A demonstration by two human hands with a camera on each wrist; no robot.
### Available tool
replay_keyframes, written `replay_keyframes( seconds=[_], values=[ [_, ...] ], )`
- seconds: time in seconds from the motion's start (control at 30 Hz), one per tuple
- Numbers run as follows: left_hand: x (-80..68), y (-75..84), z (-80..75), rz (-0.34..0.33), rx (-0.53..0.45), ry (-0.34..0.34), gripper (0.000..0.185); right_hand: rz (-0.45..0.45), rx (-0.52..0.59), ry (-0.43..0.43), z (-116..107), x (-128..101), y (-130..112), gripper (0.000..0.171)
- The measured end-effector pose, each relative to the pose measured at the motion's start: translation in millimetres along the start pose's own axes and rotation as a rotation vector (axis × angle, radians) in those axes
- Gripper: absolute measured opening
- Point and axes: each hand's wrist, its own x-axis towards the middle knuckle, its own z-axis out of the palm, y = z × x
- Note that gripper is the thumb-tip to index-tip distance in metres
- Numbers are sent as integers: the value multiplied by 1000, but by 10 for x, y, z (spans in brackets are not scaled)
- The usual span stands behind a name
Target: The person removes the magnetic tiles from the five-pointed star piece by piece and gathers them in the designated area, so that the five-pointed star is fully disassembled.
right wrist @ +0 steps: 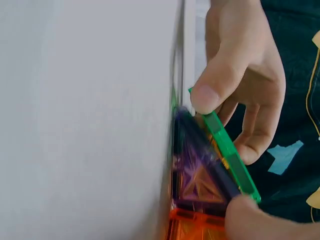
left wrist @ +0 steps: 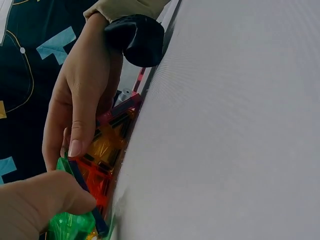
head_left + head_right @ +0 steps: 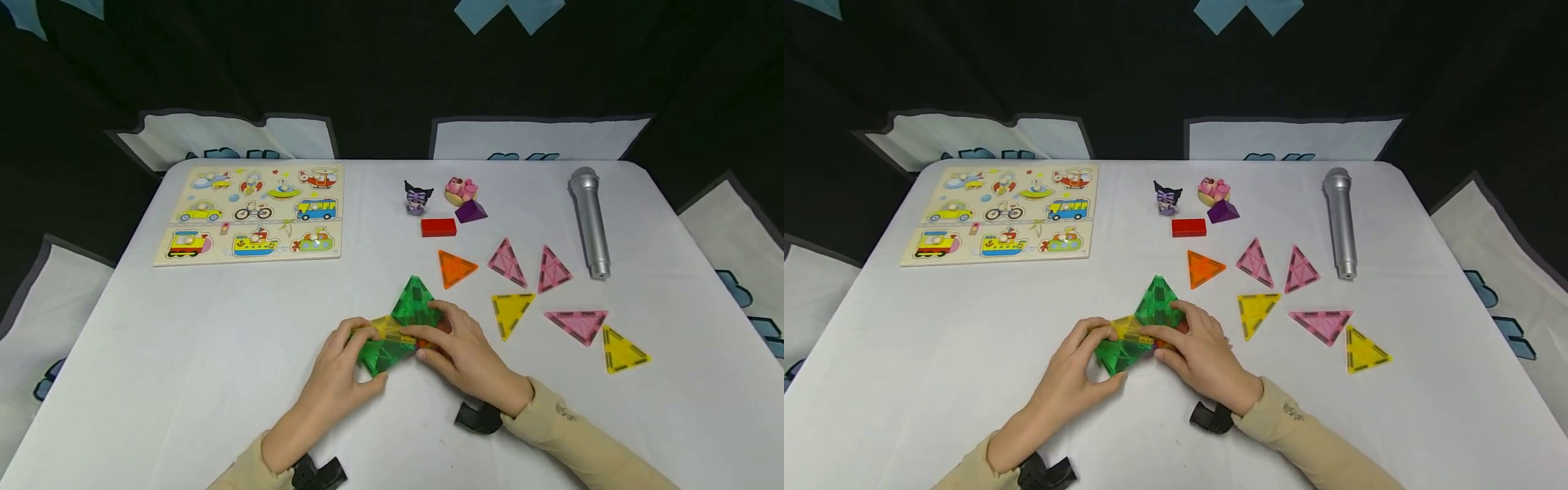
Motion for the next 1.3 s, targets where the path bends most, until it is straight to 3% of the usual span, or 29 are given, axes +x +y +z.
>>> replay_keyframes(
  seconds=[0.2,0.37,0.6,0.73,0.93,1.03,1.17,1.3],
  values=[
    [7,-3,-94,-72,-83,-69,46,39,4,12,9,10,-28,32],
    [31,-14,-288,-117,-105,-149,44,68,9,12,14,0,-39,31],
    [275,-131,-553,-100,-171,-88,45,92,24,15,14,-25,-44,30],
    [536,-361,-452,-103,-146,-86,50,96,17,13,20,-17,-50,31],
    [780,-611,-192,-122,-28,-190,50,107,15,3,49,-32,-76,31],
    [777,-610,-172,-129,16,-214,54,101,19,11,60,-36,-85,31],
    [680,-517,-272,-116,20,-247,67,91,24,23,54,-26,-77,32],
    [544,-421,-358,-46,23,-363,83,98,42,25,34,-14,-84,31]
  ],
)
